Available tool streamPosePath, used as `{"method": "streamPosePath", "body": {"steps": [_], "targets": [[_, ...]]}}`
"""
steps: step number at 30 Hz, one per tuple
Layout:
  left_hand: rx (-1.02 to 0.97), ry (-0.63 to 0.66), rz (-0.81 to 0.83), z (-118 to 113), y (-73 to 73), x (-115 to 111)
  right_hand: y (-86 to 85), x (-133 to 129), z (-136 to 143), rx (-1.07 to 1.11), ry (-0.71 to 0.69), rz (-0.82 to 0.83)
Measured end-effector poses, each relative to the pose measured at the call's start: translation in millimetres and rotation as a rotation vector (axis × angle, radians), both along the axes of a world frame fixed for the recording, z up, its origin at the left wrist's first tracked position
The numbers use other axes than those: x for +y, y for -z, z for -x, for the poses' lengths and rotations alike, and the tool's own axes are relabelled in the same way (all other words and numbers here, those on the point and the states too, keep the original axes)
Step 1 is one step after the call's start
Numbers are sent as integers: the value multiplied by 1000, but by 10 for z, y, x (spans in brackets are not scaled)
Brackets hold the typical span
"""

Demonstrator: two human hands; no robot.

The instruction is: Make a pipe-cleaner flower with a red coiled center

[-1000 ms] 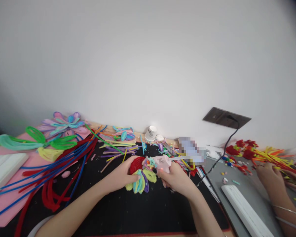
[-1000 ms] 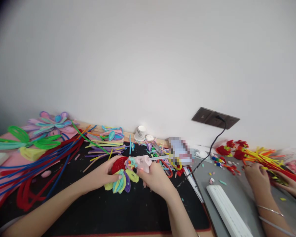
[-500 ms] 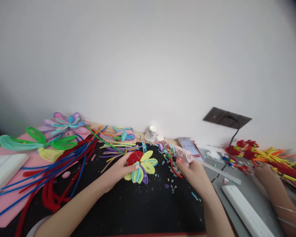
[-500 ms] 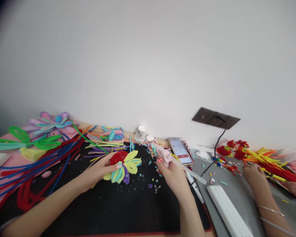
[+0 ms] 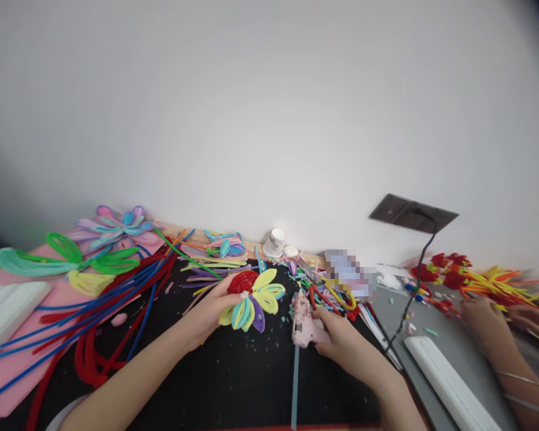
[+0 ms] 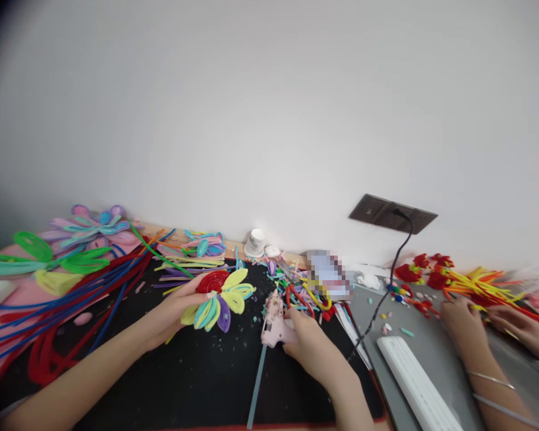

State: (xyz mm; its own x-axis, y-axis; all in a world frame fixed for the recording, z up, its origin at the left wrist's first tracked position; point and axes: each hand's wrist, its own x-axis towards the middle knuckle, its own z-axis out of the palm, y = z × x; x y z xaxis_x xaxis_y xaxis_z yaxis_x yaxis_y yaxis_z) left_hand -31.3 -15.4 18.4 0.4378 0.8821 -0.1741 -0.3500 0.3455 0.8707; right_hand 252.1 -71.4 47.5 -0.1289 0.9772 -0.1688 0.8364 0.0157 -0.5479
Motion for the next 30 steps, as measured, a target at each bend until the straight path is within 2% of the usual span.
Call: {"method": "streamPosePath", "body": {"steps": [4, 6, 8, 11, 15, 22, 30], "targets": [[-8, 29, -13, -3, 9, -9, -185, 103, 56, 43, 82, -152], [-4, 61, -29, -7, 5, -23, -268, 193, 190, 155, 126, -232], [5, 94, -43, -12, -6, -38, -299, 285, 378, 299, 107, -232], [18, 147, -41, -14, -21, -56, -254, 407, 654, 394, 55, -184], [14, 177, -67, -22, -11, -59, -156, 515, 837, 342, 63, -149], [12, 182, -89, -33, 36, -44, -136, 562, 831, 298, 80, -187], [0, 201, -83, -28, -70, -64, -171, 538, 861, 276, 65, -224]]}}
